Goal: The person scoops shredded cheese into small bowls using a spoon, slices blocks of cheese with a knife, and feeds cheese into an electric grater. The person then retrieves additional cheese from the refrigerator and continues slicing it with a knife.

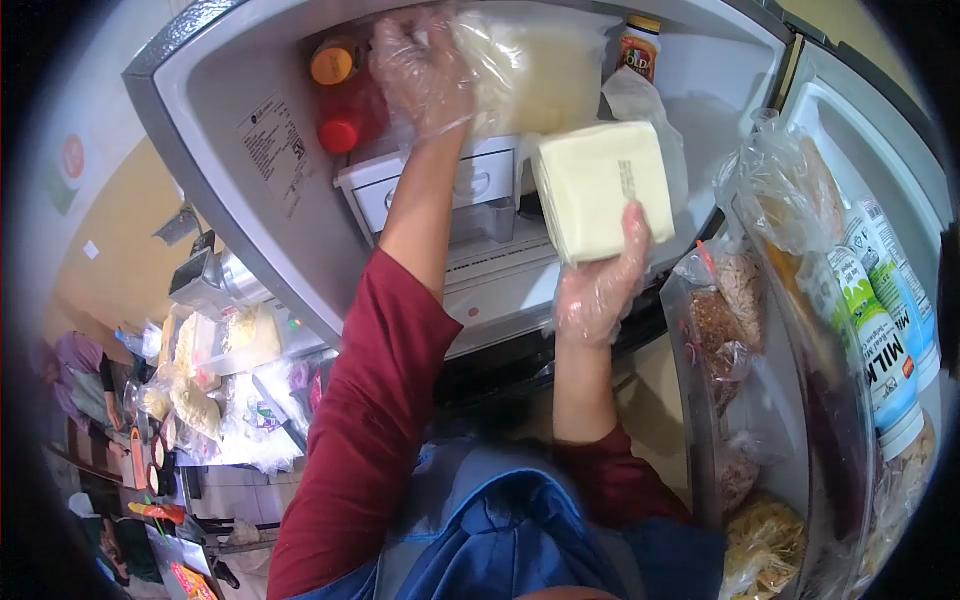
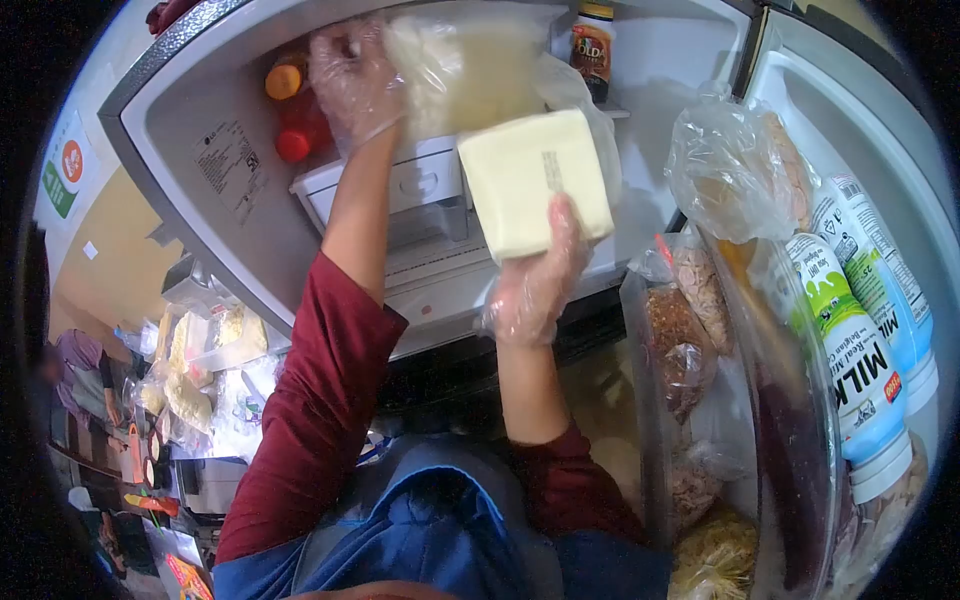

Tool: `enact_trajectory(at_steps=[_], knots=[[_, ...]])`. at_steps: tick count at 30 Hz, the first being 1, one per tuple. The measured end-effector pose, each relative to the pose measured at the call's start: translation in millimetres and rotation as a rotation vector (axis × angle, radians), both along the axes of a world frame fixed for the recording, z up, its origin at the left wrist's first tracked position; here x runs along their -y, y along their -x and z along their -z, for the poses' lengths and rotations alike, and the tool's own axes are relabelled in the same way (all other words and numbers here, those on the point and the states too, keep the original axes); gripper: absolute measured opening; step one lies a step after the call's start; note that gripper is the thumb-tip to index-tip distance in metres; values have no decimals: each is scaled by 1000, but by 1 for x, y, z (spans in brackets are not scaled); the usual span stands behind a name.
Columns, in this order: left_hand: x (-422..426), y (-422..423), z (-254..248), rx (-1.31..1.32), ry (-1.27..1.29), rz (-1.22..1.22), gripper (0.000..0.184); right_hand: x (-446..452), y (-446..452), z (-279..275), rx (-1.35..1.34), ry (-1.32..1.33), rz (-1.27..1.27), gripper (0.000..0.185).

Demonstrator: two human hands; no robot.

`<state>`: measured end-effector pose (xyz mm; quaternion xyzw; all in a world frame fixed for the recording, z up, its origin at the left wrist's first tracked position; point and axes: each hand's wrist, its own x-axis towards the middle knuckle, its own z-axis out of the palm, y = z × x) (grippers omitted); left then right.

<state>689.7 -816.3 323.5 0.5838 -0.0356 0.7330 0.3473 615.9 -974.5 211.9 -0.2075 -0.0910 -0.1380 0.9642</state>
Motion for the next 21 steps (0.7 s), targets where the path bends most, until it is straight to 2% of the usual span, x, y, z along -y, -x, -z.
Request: enact_trajectory(at_steps=[1, 3, 4, 5, 6, 7, 8, 9, 10, 11, 13, 14, 16, 17, 19, 20, 21], knots=[[-5, -5, 2, 3, -1, -4, 18, -6, -5, -5, 7, -2, 58, 49], [-13, -11, 3, -110, -124, -253, 27, -9, -19, -3, 27, 25, 45, 51], [-9, -8, 8, -174, -111, -146, 32, -9, -20, -8, 56, 61, 81, 67], [-8, -4, 8, -170, -106, -151, 32, -9, -22, -11, 84, 100, 117, 85], [-8, -1, 9, -232, -111, -178, 38, -7, -26, -12, 114, 112, 126, 88], [-7, 3, 11, -296, -117, -202, 44, -7, -29, -12, 112, 117, 126, 88], [-6, 7, 14, -302, -112, -198, 44, -6, -31, -13, 81, 104, 135, 73], [-6, 14, 15, -344, -198, -231, 54, -3, -31, -11, 48, 93, 143, 59], [-5, 22, 17, -386, -287, -266, 64, -1, -31, -8, 43, 98, 141, 59], [-2, 31, 20, -392, -285, -269, 64, 2, -31, -4, 65, 86, 65, 56], [8, 58, 24, -436, -342, -376, 82, 7, -34, 5, 86, 71, -14, 54], [13, 75, 24, -437, -342, -377, 82, 10, -35, 11, 82, 84, -27, 53], [25, 109, 26, -521, -382, -66, 62, 14, -24, 16, 55, 72, -67, 57], [28, 118, 34, -521, -380, -67, 62, 17, -15, 14, 55, 74, -68, 57], [30, 136, 49, -724, -508, 211, 77, 19, 3, 14, 60, 133, -98, 59], [31, 144, 49, -732, -501, 208, 77, 21, 7, 20, 56, 194, -91, 64], [35, 155, 40, -889, -531, 376, 83, 28, 16, 24, 49, 200, -103, 64]])
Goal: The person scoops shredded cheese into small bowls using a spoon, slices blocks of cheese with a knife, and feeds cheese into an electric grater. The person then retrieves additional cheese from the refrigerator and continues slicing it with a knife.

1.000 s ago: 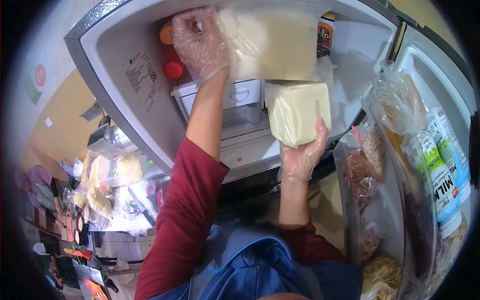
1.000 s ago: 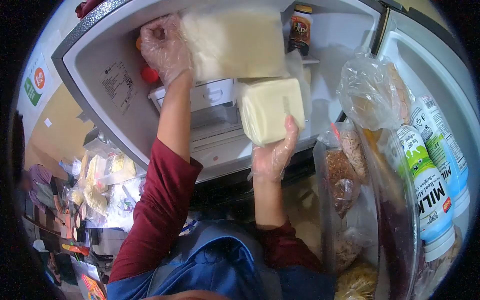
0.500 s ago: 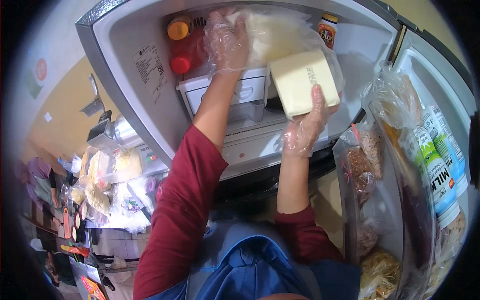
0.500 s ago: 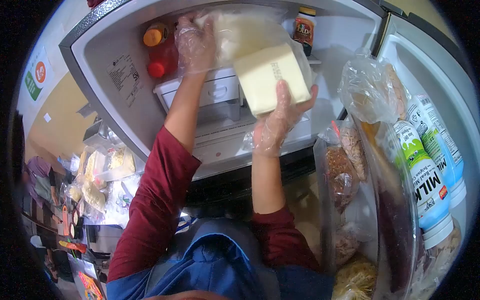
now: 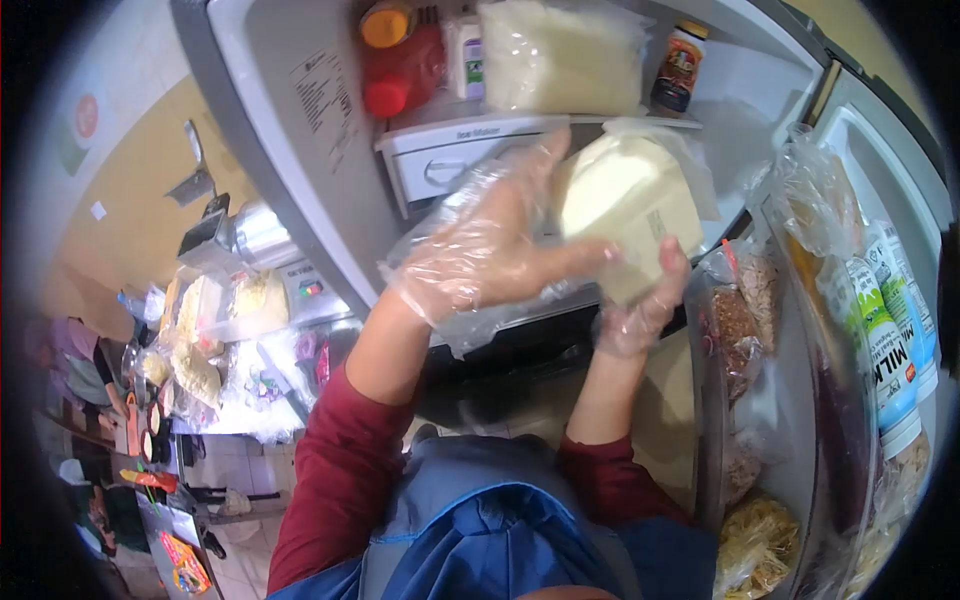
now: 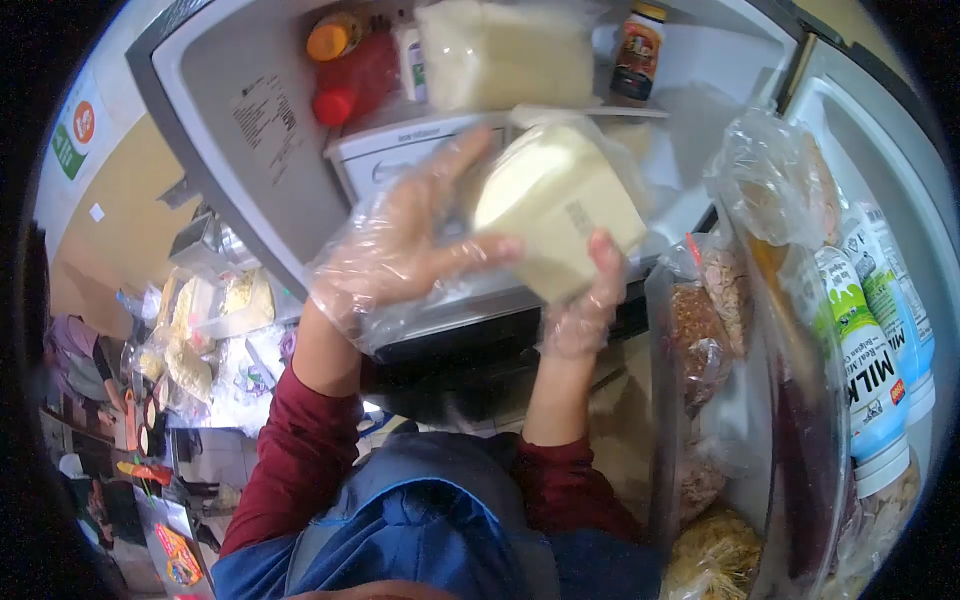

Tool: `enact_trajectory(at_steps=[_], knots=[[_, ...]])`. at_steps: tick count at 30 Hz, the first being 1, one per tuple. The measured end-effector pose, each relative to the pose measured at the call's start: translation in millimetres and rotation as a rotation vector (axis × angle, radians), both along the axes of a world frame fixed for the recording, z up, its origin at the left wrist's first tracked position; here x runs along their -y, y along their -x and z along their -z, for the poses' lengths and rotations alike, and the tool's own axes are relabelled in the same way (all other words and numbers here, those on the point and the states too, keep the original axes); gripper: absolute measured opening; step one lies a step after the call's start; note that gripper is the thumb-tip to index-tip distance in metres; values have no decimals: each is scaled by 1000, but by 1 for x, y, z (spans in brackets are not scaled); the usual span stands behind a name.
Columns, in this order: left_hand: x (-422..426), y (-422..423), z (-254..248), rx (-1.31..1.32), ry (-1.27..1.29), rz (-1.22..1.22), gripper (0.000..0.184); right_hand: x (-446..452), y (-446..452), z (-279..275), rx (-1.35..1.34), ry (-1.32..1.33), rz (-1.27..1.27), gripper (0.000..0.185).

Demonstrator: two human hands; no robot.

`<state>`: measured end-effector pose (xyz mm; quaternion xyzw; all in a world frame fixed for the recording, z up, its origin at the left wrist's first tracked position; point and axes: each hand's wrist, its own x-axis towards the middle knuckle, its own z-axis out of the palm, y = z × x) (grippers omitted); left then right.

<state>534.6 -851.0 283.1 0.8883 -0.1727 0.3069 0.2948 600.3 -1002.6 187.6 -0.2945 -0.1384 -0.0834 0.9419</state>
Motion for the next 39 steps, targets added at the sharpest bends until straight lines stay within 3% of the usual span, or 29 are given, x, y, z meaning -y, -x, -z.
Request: enact_trajectory(at_steps=[1, 6, 12, 15, 18, 19, 20, 21, 22, 25, 28, 30, 36, 38, 39], knots=[[1, 10, -3, -195, 9, 121, 88, 5, 8, 5, -9, 19, -9, 68], [-19, 57, 30, -316, 184, 250, 84, 27, 73, 15, 107, 349, -98, 86], [-59, 152, 88, -543, 603, 408, 79, -6, 138, 0, 519, 1012, -384, 109], [-92, 206, 114, -649, 866, 394, 76, -37, 170, -7, 701, 1220, -389, 121], [-133, 263, 140, -876, 1393, 218, 67, -50, 200, -29, 674, 1252, 11, 125], [-142, 280, 150, -745, 1512, 197, 59, -53, 210, -39, 650, 1234, 211, 121], [-155, 296, 165, -744, 1530, 189, 59, -53, 225, -54, 602, 1212, 492, 114], [-169, 313, 186, -730, 1616, 59, 55, -59, 234, -61, 689, 1140, 880, 88], [-183, 332, 209, -726, 1664, -14, 53, -63, 242, -66, 695, 1086, 1130, 88], [-228, 380, 268, -637, 1902, -348, 56, -64, 255, -68, 618, 1119, 1466, 86], [-269, 405, 278, -385, 1598, -418, 52, -66, 258, -61, 507, 1223, 1565, 85], [-311, 419, 294, -369, 1442, -586, 52, -70, 261, -59, 450, 1275, 1608, 84], [-364, 411, 311, -355, 1361, -888, 54, -70, 262, -57, 357, 1356, 1676, 81], [-388, 400, 356, -238, 1346, -976, 61, -69, 260, -57, 338, 1378, 1693, 80], [-422, 400, 418, -145, 1216, -933, 71, -68, 260, -58, 331, 1386, 1708, 79]])
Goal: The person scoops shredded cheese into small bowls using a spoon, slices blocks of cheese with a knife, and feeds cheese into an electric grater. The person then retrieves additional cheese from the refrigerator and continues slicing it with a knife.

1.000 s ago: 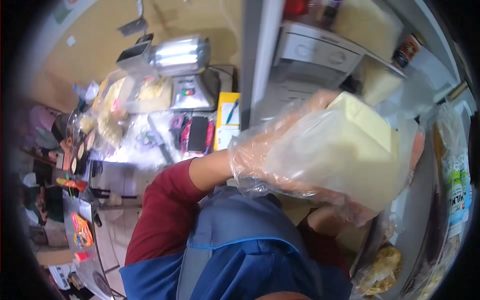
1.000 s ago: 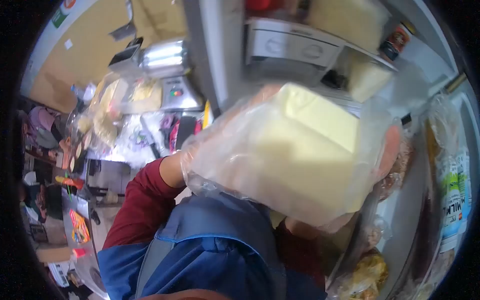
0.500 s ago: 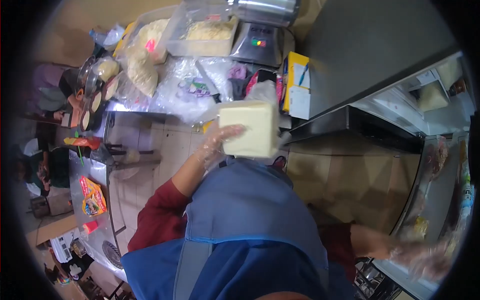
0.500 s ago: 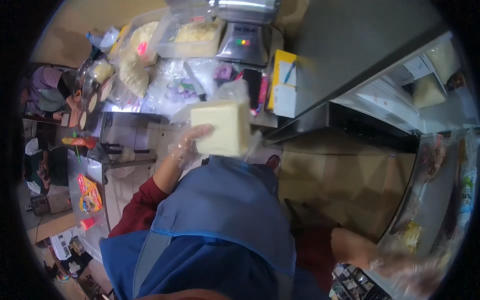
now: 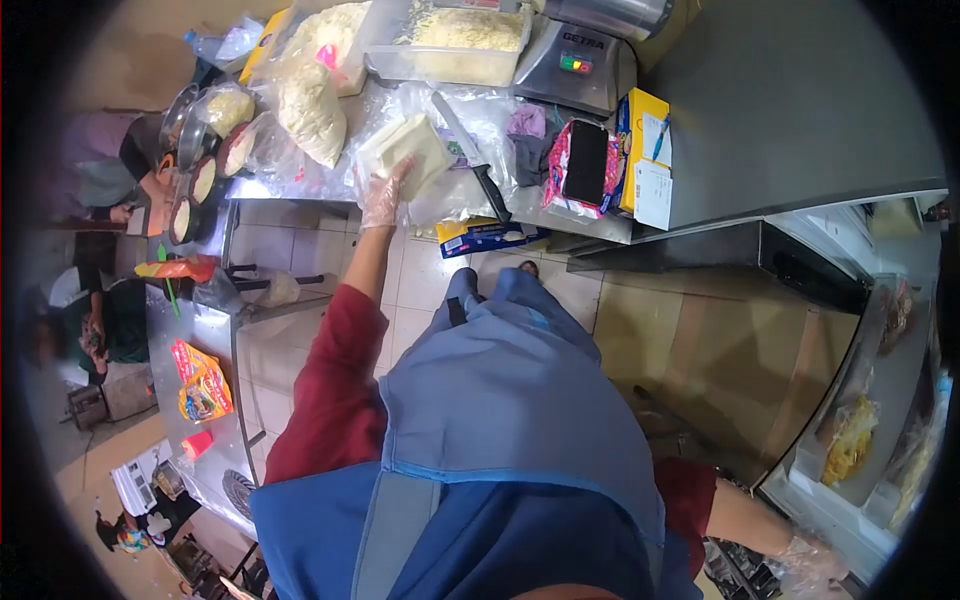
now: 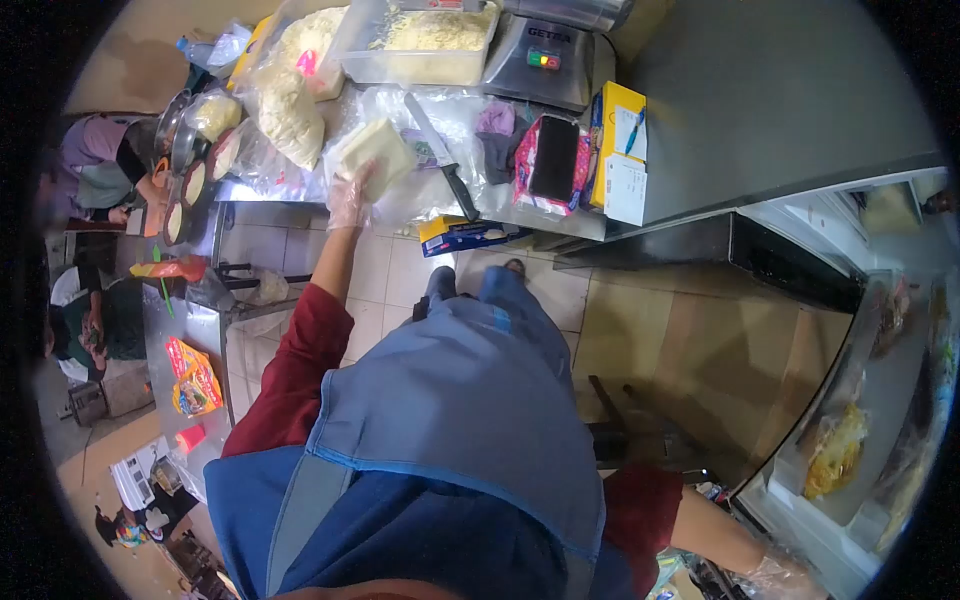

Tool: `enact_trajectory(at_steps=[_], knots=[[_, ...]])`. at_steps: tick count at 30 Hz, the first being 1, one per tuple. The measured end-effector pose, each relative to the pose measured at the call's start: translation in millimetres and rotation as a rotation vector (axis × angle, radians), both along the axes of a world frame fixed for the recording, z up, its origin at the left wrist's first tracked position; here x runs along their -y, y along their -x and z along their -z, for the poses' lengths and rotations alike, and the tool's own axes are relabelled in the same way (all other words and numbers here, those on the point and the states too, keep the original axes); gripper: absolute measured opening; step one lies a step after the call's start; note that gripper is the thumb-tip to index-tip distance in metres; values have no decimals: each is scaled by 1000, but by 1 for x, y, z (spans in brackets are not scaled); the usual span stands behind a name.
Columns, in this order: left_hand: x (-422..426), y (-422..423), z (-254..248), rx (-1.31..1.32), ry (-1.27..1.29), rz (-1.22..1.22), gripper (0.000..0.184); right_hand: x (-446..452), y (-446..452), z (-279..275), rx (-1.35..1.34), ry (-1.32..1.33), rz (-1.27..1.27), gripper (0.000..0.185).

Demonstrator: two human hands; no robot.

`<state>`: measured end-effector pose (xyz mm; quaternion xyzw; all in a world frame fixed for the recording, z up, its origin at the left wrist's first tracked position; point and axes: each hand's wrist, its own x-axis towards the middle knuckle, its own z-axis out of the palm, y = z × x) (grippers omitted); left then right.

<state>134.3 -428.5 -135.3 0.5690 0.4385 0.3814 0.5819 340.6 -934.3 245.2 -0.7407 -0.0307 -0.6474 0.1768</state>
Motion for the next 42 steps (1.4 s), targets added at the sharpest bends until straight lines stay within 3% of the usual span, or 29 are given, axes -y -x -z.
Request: enact_trajectory(at_steps=[2, 5, 7, 10, 12, 13, 15, 16, 21, 23, 25, 27, 29, 30, 31, 33, 34, 36, 38, 40, 42], knots=[[-22, -4, 40, 48, -106, -7, 75, -1, -2, -1, 2, 15, 30, 78], [-9, -16, 19, 66, -282, 49, 84, -2, -5, -3, -1, 31, 74, 77], [1, -15, 5, -439, -717, -11, 85, -3, -8, 0, -10, 33, 105, 76], [-7, -1, 10, -441, -809, 19, 87, -3, -14, 1, -22, 37, 149, 75], [-3, -2, -2, -148, -583, -56, 82, 0, -18, 0, -23, 41, 190, 74], [-8, -1, -13, -155, -587, -57, 82, 1, -21, 1, -24, 43, 206, 73], [-19, 6, -44, -447, -757, 124, 64, 3, -26, 3, -25, 57, 230, 72], [-17, -2, -69, -512, -723, 127, 41, 3, -29, 3, -26, 67, 243, 72], [-44, -8, -104, -831, -630, 380, 37, 1, -40, 3, -28, 151, 318, 69], [-43, -12, -117, -997, -572, 548, 46, -22, -56, 8, -28, 202, 168, 70], [-29, -24, -129, -1048, -661, 540, 49, -58, -70, 10, -72, 199, -56, 72], [-23, -37, -126, -1083, -749, 526, 52, -84, -75, 14, -120, 156, -19, 66], [-31, -45, -111, -1199, -660, 572, 50, -111, -66, 14, -195, -7, 267, 79], [-33, -41, -108, -1136, -698, 559, 35, -120, -58, 8, -194, -52, 125, 77], [-40, -38, -105, -1136, -699, 574, 35, -126, -51, 5, -200, -47, 137, 77], [-58, -33, -98, -1131, -639, 767, 28, -139, -38, 2, -333, -86, 149, 59], [-66, -28, -89, -1127, -641, 782, 28, -147, -30, 6, -282, -59, 50, 66], [-84, -16, -67, -804, -677, 822, 22, -189, -9, 24, -156, -103, -224, 48], [-100, -7, -59, -703, -717, 874, 26, -247, 19, 50, -348, 163, -527, 38], [-113, 5, -44, -600, -753, 927, 29, -301, 43, 97, -964, 158, -791, 39], [-125, 18, -24, -456, -870, 904, 39, -340, 54, 160, -1421, 349, -883, 48]])
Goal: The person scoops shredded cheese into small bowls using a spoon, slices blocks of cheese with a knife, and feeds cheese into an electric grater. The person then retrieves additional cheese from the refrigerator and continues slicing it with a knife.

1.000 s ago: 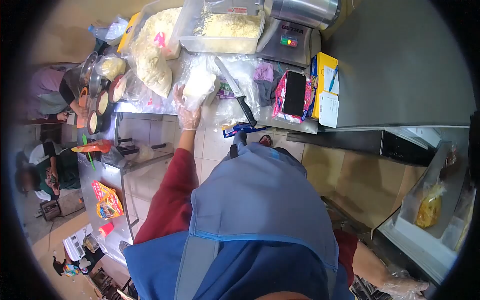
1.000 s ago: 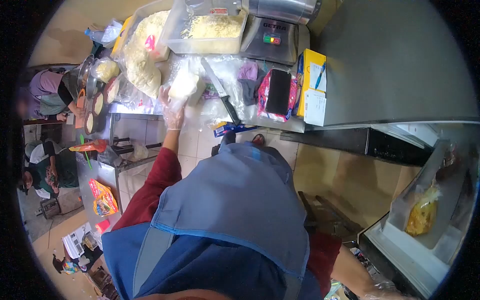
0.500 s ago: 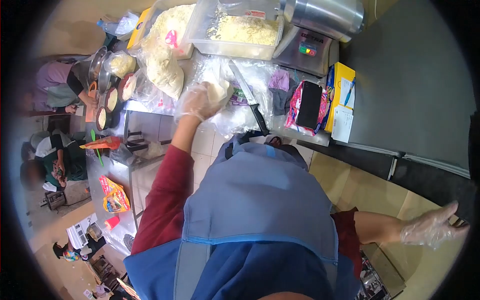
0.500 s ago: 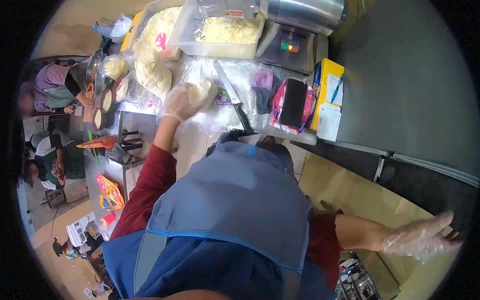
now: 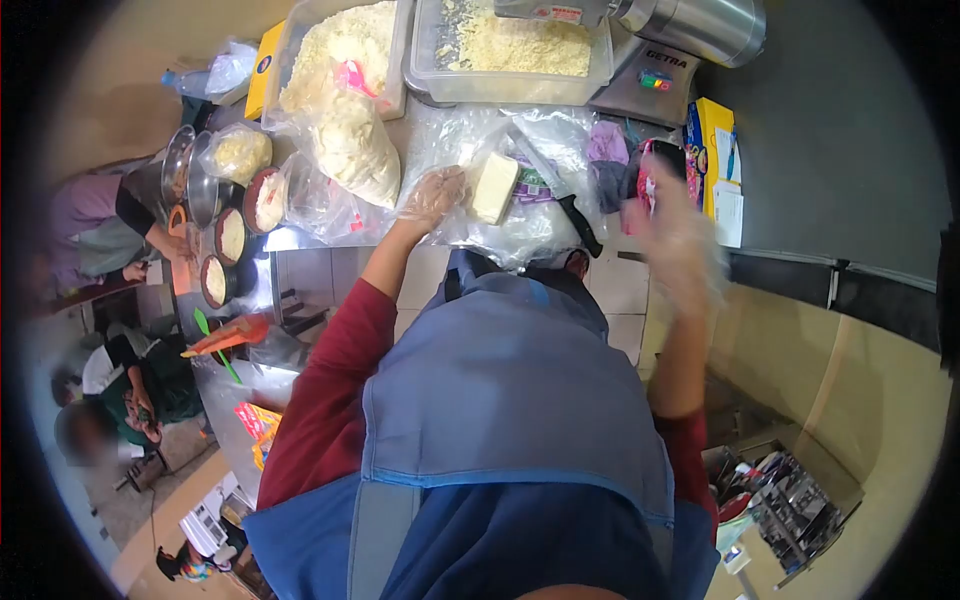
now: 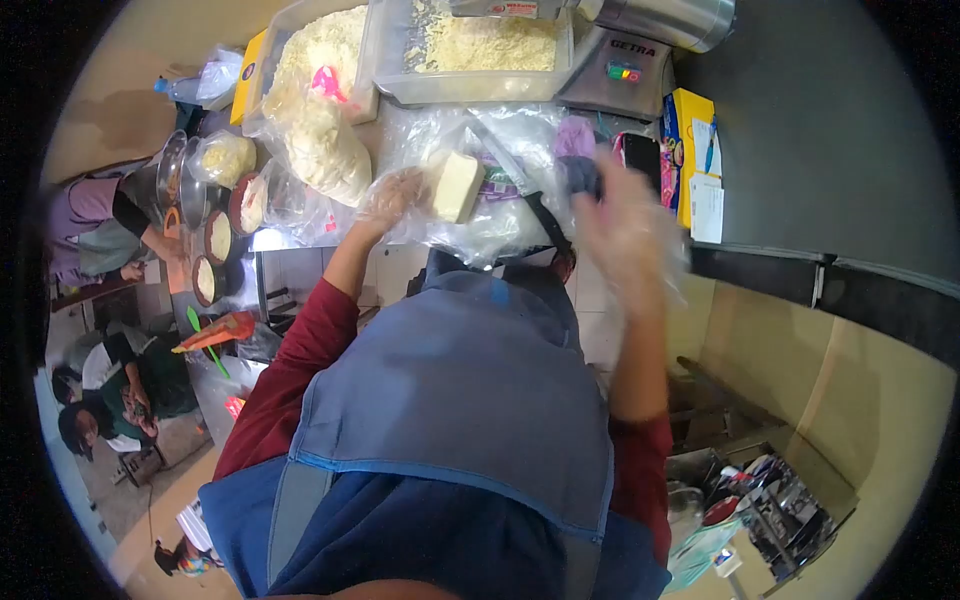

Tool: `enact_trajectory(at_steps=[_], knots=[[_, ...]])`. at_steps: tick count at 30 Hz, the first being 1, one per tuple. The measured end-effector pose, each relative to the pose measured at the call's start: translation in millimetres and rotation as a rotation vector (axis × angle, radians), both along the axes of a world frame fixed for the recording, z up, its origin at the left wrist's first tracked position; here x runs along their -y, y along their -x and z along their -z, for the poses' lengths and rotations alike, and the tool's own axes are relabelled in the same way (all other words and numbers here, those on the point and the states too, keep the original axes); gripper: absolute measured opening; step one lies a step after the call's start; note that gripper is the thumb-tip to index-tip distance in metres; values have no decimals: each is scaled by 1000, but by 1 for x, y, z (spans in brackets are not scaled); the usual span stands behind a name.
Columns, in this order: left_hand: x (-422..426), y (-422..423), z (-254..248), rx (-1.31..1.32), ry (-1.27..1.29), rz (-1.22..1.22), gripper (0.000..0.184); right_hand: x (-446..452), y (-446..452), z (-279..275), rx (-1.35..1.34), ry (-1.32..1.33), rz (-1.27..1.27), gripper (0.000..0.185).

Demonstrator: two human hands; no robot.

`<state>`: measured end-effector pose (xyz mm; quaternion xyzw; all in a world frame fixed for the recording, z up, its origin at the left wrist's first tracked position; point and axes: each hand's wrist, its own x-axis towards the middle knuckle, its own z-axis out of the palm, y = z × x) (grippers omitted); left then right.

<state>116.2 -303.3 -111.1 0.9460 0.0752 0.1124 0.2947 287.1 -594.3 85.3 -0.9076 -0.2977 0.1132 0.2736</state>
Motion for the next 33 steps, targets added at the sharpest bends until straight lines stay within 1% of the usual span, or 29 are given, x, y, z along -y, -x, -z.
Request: enact_trajectory(at_steps=[1, 2, 3, 4, 5, 6, 7, 8, 9, 10, 11, 13, 14, 16, 17, 19, 20, 21, 22, 23, 24, 25, 26, 27, 29, 30, 31, 33], knots=[[-5, 1, -1, -1, 3, 12, 39, -7, -1, 63, 191, 83, -173, 57], [-8, 1, -5, -56, 53, 29, 41, -12, 2, 117, 83, 149, -195, 62], [-10, 0, -10, -114, 102, 44, 44, -17, 9, 161, 72, 193, -186, 62], [-10, -2, -15, -121, 104, 52, 44, -22, 16, 189, 57, 237, -176, 62], [-8, -6, -20, -236, 260, 4, 42, -28, 20, 198, 49, 238, -167, 62], [-3, -12, -35, -300, 339, -13, 41, -33, 26, 204, 74, 324, -142, 64], [3, -18, -51, -363, 414, -34, 40, -35, 29, 208, 101, 410, -116, 66], [11, -25, -81, -559, 293, 10, 37, -36, 29, 212, 95, 409, -106, 66], [17, -28, -97, -751, 165, 51, 35, -37, 29, 216, 132, 411, -86, 65], [17, -23, -87, -708, 239, 92, 32, -38, 28, 220, 168, 412, -68, 64], [15, -20, -76, -713, 237, 94, 32, -38, 28, 224, 163, 411, -66, 64], [9, -18, -57, -560, 157, 179, 30, -39, 26, 229, 198, 465, -95, 66], [11, -18, -48, -561, 148, 182, 30, -41, 23, 229, 198, 458, -88, 66], [21, -18, -43, -360, 193, 43, 30, -42, 21, 220, 122, 489, -129, 67], [26, -20, -39, -365, 192, 47, 30, -41, 20, 216, 116, 489, -126, 67], [44, -25, -43, -175, 216, 110, 29, -34, 17, 205, 87, 390, -78, 61], [50, -28, -46, -218, 291, 122, 29, -27, 18, 204, 81, 396, -77, 61], [56, -30, -47, -224, 295, 126, 29, -17, 20, 203, 44, 224, -44, 57], [60, -31, -48, -301, 363, 56, 29, -12, 25, 196, 10, 49, -10, 54], [63, -32, -47, -379, 430, -13, 29, -5, 32, 186, 5, 51, -4, 54], [64, -32, -46, -385, 431, -7, 29, 0, 40, 163, -117, 83, 46, 48], [64, -30, -43, -444, 584, -99, 27, 4, 50, 150, -241, 116, 96, 43], [65, -28, -42, -503, 736, -194, 26, 7, 62, 150, -246, 120, 101, 43], [65, -29, -46, -510, 739, -189, 26, 8, 75, 153, -378, 11, 113, 39], [63, -34, -58, -742, 731, -135, 22, 2, 94, 164, -510, -96, 132, 37], [61, -32, -50, -747, 732, -131, 22, -3, 102, 167, -533, -90, 106, 34], [59, -30, -41, -661, 584, -43, 22, -7, 107, 167, -533, -71, 77, 34], [57, -25, -33, -571, 434, 43, 21, -16, 115, 164, -534, -52, 50, 34]])
